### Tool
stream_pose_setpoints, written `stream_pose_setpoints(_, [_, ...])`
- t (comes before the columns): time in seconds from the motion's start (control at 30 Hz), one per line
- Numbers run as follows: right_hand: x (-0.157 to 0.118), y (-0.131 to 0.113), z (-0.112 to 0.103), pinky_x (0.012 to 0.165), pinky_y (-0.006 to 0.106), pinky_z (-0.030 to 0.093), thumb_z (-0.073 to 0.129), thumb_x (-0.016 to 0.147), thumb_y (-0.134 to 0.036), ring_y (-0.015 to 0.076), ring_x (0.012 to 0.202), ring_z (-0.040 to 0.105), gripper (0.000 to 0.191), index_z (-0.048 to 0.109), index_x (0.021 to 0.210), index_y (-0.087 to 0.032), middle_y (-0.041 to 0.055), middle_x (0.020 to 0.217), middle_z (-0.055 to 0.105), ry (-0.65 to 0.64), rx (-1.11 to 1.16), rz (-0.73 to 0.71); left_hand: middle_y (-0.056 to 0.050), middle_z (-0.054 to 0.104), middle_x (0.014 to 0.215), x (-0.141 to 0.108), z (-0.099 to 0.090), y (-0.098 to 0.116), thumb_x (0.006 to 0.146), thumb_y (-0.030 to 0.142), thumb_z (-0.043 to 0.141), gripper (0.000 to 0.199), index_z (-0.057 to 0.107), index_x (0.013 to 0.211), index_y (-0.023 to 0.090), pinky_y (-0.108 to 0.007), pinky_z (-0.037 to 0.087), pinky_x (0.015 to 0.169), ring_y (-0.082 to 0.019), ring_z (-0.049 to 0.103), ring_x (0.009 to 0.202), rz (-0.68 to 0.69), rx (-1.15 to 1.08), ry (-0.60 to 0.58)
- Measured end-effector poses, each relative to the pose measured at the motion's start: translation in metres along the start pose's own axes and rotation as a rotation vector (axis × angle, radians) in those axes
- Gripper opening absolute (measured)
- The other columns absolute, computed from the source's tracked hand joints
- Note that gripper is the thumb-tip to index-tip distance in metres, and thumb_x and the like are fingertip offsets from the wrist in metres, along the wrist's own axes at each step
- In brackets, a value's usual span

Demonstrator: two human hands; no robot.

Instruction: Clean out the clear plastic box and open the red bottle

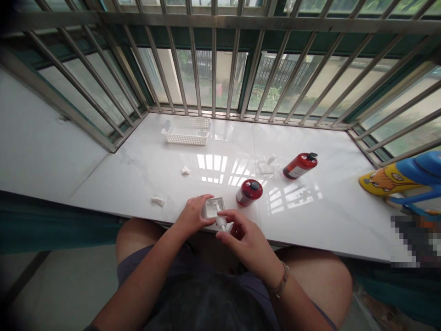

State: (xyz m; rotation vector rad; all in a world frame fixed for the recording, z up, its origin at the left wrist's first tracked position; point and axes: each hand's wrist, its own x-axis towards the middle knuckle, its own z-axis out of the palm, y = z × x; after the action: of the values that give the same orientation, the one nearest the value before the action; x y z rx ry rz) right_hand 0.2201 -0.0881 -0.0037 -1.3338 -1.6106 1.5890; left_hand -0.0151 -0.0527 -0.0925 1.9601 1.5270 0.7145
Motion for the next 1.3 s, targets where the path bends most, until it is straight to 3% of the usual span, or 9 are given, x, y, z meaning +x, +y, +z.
stream_pose_setpoints(0.3, [-0.0021, 0.0017, 0.0015, 0.067, 0.031, 0.047, 0.078, 0.093, -0.061, 0.0160, 0.074, 0.056, 0.054, 0.069, 0.136, -0.030, 0.0036, 0.105, 0.066, -0.024, 0.003, 0.012, -0.007, 0.072, 0.141, 0.0002, -0.0009, 0.0012, 0.077, 0.032, 0.095, 0.073, 0.059, 0.141, 0.027, -0.049, 0.045, 0.115, -0.033, 0.068, 0.129, -0.002, 0.006, -0.008])
stream_pose_setpoints(0.47, [-0.0042, -0.0008, 0.0031, 0.075, 0.032, 0.053, 0.078, 0.093, -0.060, 0.0210, 0.090, 0.063, 0.055, 0.068, 0.138, -0.030, 0.0053, 0.110, 0.066, 0.009, 0.029, 0.004, -0.007, 0.073, 0.140, 0.0003, -0.0011, 0.0018, 0.075, 0.031, 0.097, 0.075, 0.059, 0.139, 0.027, -0.049, 0.045, 0.114, -0.033, 0.069, 0.128, -0.006, -0.002, -0.009])
stream_pose_setpoints(0.6, [-0.0051, -0.0003, 0.0021, 0.071, 0.031, 0.053, 0.073, 0.096, -0.062, 0.0183, 0.083, 0.062, 0.053, 0.068, 0.137, -0.028, 0.0054, 0.112, 0.066, -0.042, -0.022, 0.024, -0.007, 0.072, 0.140, 0.0001, -0.0002, 0.0009, 0.076, 0.030, 0.096, 0.074, 0.058, 0.140, 0.026, -0.049, 0.044, 0.114, -0.032, 0.068, 0.128, 0.005, -0.005, -0.001])
stream_pose_setpoints(0.73, [-0.0062, 0.0002, 0.0016, 0.076, 0.030, 0.052, 0.074, 0.096, -0.061, 0.0198, 0.092, 0.063, 0.055, 0.067, 0.139, -0.027, 0.0048, 0.111, 0.066, -0.024, -0.035, -0.036, -0.007, 0.072, 0.140, -0.0003, -0.0001, 0.0007, 0.076, 0.031, 0.096, 0.074, 0.058, 0.140, 0.026, -0.049, 0.044, 0.114, -0.032, 0.069, 0.127, 0.009, -0.001, -0.002])
stream_pose_setpoints(0.87, [-0.0069, -0.0002, 0.0018, 0.071, 0.030, 0.050, 0.071, 0.098, -0.064, 0.0167, 0.082, 0.060, 0.054, 0.068, 0.137, -0.027, 0.0043, 0.111, 0.066, -0.055, -0.064, 0.007, -0.007, 0.072, 0.140, -0.0005, -0.0002, 0.0005, 0.078, 0.031, 0.095, 0.073, 0.058, 0.140, 0.026, -0.049, 0.043, 0.114, -0.032, 0.068, 0.128, 0.009, -0.001, 0.001])
stream_pose_setpoints(1.03, [-0.0072, -0.0013, 0.0026, 0.076, 0.031, 0.049, 0.073, 0.096, -0.063, 0.0189, 0.088, 0.061, 0.056, 0.067, 0.139, -0.028, 0.0039, 0.108, 0.066, -0.003, -0.053, -0.064, -0.007, 0.073, 0.139, -0.0002, 0.0000, 0.0002, 0.076, 0.032, 0.096, 0.074, 0.059, 0.140, 0.026, -0.049, 0.044, 0.114, -0.033, 0.069, 0.127, 0.005, 0.005, 0.001])
stream_pose_setpoints(1.2, [-0.0066, -0.0027, 0.0031, 0.071, 0.032, 0.047, 0.074, 0.096, -0.062, 0.0163, 0.076, 0.058, 0.055, 0.068, 0.138, -0.029, 0.0023, 0.104, 0.067, -0.063, -0.114, 0.022, -0.009, 0.072, 0.141, -0.0006, -0.0011, 0.0018, 0.078, 0.032, 0.094, 0.072, 0.059, 0.141, 0.026, -0.050, 0.045, 0.115, -0.033, 0.068, 0.129, -0.007, -0.001, -0.004])
stream_pose_setpoints(1.3, [-0.0073, -0.0023, 0.0028, 0.080, 0.033, 0.049, 0.075, 0.095, -0.061, 0.0194, 0.086, 0.062, 0.054, 0.068, 0.139, -0.029, 0.0025, 0.104, 0.068, -0.053, -0.125, -0.037, -0.009, 0.072, 0.141, -0.0006, -0.0016, 0.0026, 0.077, 0.031, 0.095, 0.072, 0.059, 0.140, 0.026, -0.050, 0.044, 0.115, -0.034, 0.068, 0.129, -0.008, -0.005, -0.005])
